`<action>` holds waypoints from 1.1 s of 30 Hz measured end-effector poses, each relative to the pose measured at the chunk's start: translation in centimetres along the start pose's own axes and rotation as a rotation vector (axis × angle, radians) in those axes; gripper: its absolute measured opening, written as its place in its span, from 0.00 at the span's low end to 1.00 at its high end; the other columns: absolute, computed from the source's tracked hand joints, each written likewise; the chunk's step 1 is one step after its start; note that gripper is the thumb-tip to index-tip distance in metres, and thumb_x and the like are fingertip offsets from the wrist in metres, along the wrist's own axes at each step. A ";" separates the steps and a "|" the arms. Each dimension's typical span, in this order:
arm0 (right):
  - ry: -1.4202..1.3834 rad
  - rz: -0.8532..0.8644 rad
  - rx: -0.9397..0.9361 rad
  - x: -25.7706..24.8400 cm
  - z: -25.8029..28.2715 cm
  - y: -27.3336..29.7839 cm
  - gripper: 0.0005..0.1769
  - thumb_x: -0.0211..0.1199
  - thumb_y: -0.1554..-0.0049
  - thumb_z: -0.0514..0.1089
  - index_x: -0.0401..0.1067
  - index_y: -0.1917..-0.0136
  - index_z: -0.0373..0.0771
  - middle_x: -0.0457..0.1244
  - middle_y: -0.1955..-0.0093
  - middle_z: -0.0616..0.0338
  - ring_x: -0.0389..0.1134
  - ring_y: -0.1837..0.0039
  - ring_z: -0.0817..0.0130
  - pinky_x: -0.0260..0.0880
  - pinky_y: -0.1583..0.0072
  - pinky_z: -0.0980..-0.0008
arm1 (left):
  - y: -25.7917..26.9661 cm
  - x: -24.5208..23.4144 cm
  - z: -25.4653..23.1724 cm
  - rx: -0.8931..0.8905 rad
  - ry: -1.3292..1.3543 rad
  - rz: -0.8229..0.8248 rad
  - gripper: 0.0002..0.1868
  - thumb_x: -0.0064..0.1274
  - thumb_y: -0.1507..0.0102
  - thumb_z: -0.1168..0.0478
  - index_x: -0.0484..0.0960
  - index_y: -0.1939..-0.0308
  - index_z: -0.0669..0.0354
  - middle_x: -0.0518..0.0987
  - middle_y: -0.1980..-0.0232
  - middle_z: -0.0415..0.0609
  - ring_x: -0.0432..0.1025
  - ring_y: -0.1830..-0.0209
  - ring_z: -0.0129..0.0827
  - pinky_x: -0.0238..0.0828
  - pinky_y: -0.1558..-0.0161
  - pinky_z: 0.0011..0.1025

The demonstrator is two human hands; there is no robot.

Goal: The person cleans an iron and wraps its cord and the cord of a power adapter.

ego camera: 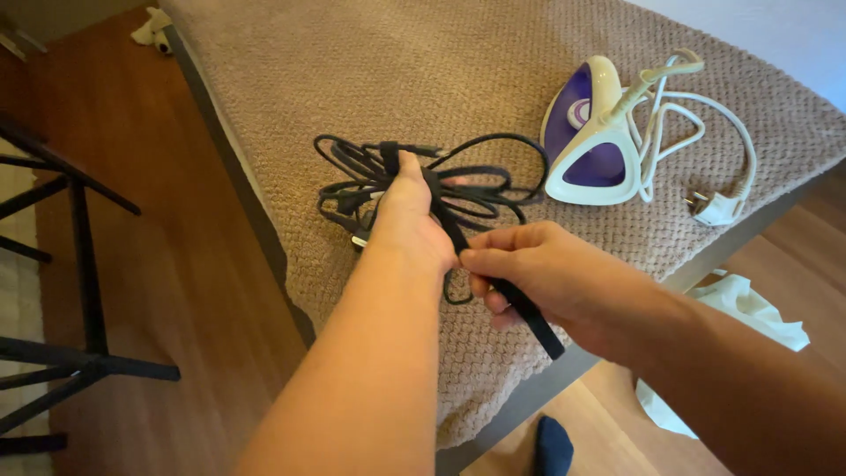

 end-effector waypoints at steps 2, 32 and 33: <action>0.128 -0.157 0.091 0.8 0.3 0.3 0.10 0.61 0.42 0.43 0.78 0.54 0.34 0.67 0.66 0.61 0.63 0.67 0.73 0.70 0.61 0.70 | -0.4 0.0 0.0 0.067 -0.046 -0.204 0.26 0.44 0.33 0.37 0.76 0.53 0.56 0.81 0.59 0.62 0.75 0.61 0.49 0.76 0.56 0.53; -0.189 -0.333 -0.128 0.0 -5.4 -10.6 0.08 0.60 0.41 0.43 0.77 0.51 0.41 0.71 0.57 0.60 0.69 0.59 0.69 0.64 0.57 0.67 | 2.5 -3.7 -0.1 -0.066 0.114 -0.163 0.09 0.62 0.39 0.54 0.82 0.62 0.52 0.84 0.60 0.48 0.78 0.61 0.44 0.78 0.56 0.47; -0.188 -0.332 -0.130 -0.1 -5.3 -10.6 0.08 0.60 0.41 0.43 0.77 0.51 0.41 0.71 0.57 0.60 0.69 0.59 0.69 0.64 0.57 0.67 | 2.5 -4.0 -0.3 -0.065 0.115 -0.161 0.09 0.62 0.39 0.54 0.82 0.62 0.52 0.84 0.60 0.48 0.78 0.61 0.44 0.78 0.56 0.47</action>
Point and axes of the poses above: each hand's wrist, its own y-axis away from the middle knuckle, its own x-axis out of the palm, z = x × y, the point moved 3 cm from there along -y, towards the middle knuckle
